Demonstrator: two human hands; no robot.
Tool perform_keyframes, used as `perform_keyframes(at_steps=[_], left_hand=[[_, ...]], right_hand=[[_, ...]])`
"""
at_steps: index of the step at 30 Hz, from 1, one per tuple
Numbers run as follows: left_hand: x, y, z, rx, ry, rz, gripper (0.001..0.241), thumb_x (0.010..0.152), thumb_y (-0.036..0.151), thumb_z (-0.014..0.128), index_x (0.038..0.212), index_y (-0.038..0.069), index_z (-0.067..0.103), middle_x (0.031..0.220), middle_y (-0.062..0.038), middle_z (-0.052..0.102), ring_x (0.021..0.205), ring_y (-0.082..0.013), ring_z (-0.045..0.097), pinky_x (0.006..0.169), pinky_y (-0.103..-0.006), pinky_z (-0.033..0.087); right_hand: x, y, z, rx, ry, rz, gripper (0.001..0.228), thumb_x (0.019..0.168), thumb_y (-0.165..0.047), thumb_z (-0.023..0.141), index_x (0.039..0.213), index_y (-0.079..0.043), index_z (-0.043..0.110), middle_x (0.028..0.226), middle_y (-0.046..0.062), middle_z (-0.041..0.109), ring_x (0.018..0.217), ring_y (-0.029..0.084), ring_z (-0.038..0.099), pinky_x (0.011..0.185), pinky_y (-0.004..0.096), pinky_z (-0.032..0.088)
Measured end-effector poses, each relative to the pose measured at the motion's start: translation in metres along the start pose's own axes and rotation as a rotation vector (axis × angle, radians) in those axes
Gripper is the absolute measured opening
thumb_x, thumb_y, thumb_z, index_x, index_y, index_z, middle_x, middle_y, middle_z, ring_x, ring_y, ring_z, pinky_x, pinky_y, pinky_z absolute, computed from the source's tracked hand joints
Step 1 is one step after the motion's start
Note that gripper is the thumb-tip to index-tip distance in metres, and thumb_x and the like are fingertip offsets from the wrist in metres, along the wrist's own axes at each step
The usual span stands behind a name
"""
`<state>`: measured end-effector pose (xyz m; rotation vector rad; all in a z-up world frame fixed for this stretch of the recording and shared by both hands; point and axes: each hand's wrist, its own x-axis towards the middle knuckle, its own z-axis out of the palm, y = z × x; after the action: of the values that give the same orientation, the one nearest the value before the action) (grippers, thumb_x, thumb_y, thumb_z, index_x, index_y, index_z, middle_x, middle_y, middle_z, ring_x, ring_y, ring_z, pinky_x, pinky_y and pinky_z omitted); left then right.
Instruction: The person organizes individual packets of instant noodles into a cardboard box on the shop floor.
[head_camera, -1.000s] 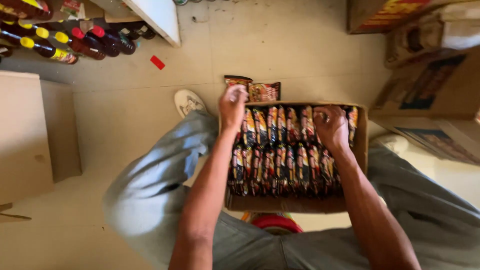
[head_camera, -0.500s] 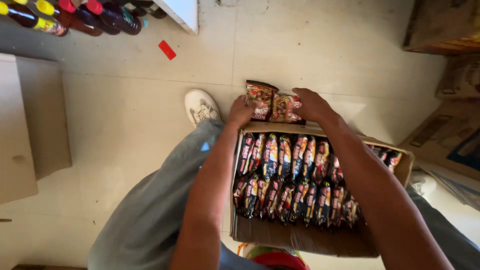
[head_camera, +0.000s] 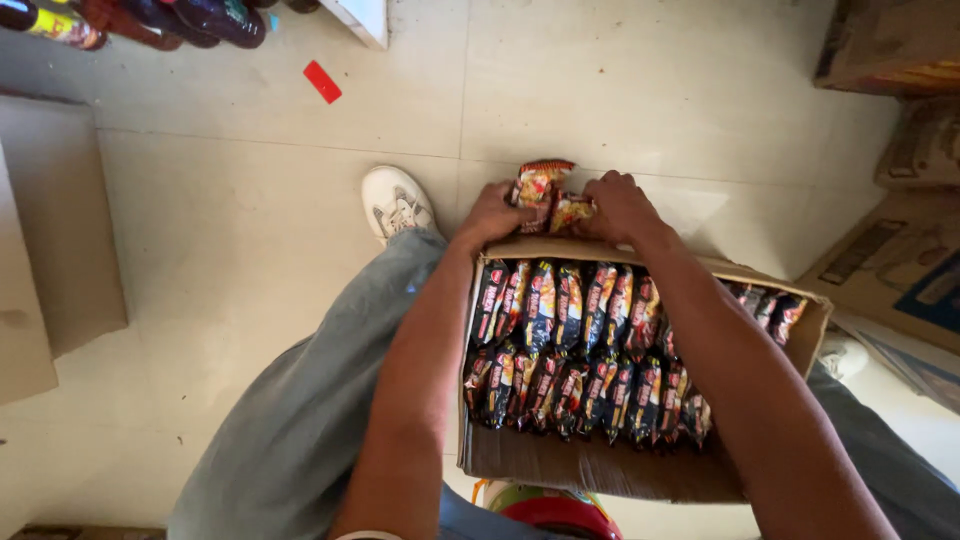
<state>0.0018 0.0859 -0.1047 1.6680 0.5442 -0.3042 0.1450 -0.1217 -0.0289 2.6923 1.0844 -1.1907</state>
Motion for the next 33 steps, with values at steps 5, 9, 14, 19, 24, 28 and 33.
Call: perform_keyframes(at_steps=[5,9,14,19,24,28,33], left_hand=[[-0.024,0.101,-0.01,-0.199,0.064,-0.109,0.056,0.077,0.02,0.082,0.123,0.001,0.058,0.103,-0.012,0.07,0.089,-0.0223,0.069,0.077,-0.0393,0.058],[-0.026,0.124,0.003,-0.201,0.142,0.187,0.048,0.083,0.02,0.073,0.126,0.002,0.062,0.115,-0.011,0.076,0.103,-0.019,0.071,0.092,-0.0329,0.056],[-0.074,0.184,0.04,-0.362,0.045,0.271,0.052,0.087,0.024,0.074,0.132,0.0,0.063,0.123,-0.012,0.075,0.109,-0.0182,0.07,0.098,-0.032,0.053],[-0.137,0.201,0.105,-0.486,0.014,0.226,0.051,0.092,0.026,0.077,0.134,0.002,0.063,0.126,-0.009,0.073,0.113,-0.0165,0.067,0.1,-0.0306,0.049],[-0.184,0.152,0.17,-0.534,0.099,0.081,0.058,0.085,0.019,0.081,0.134,-0.001,0.057,0.123,-0.013,0.071,0.109,-0.0207,0.066,0.092,-0.0321,0.053],[-0.192,0.106,0.197,-0.354,0.189,-0.134,0.064,0.08,0.017,0.074,0.138,0.002,0.051,0.125,-0.019,0.066,0.108,-0.0299,0.066,0.087,-0.0465,0.056],[-0.252,0.164,0.21,0.393,0.693,0.27,0.082,0.07,0.001,0.077,0.145,-0.003,0.043,0.135,-0.027,0.052,0.122,-0.0374,0.051,0.103,-0.0552,0.038]], right_hand=[[-0.056,0.0,-0.036,0.303,0.196,0.037,0.062,0.079,-0.044,0.084,0.125,-0.007,0.066,0.115,0.021,0.068,0.106,0.039,0.064,0.091,0.048,0.052],[-0.121,0.024,-0.055,0.543,0.421,0.017,0.054,0.081,-0.035,0.084,0.122,-0.004,0.067,0.099,0.015,0.073,0.086,0.026,0.068,0.078,0.041,0.054],[-0.211,0.05,-0.068,0.661,0.559,-0.017,0.047,0.085,-0.026,0.083,0.123,-0.003,0.068,0.092,0.011,0.07,0.082,0.017,0.06,0.074,0.035,0.052],[-0.298,0.069,-0.065,0.635,0.648,0.076,0.048,0.082,-0.018,0.078,0.126,-0.003,0.067,0.089,0.014,0.07,0.079,0.02,0.061,0.075,0.036,0.052],[-0.336,0.128,0.009,0.52,0.655,-0.009,0.049,0.078,-0.019,0.079,0.123,-0.001,0.069,0.107,0.021,0.071,0.093,0.029,0.068,0.082,0.04,0.054],[-0.371,0.134,0.037,0.415,0.76,-0.033,0.061,0.08,-0.03,0.088,0.126,0.004,0.068,0.116,0.029,0.07,0.106,0.034,0.067,0.09,0.042,0.052],[-0.415,0.129,0.034,0.392,0.676,0.332,0.056,0.081,-0.04,0.085,0.128,-0.012,0.075,0.104,0.026,0.073,0.097,0.041,0.071,0.083,0.048,0.056]])
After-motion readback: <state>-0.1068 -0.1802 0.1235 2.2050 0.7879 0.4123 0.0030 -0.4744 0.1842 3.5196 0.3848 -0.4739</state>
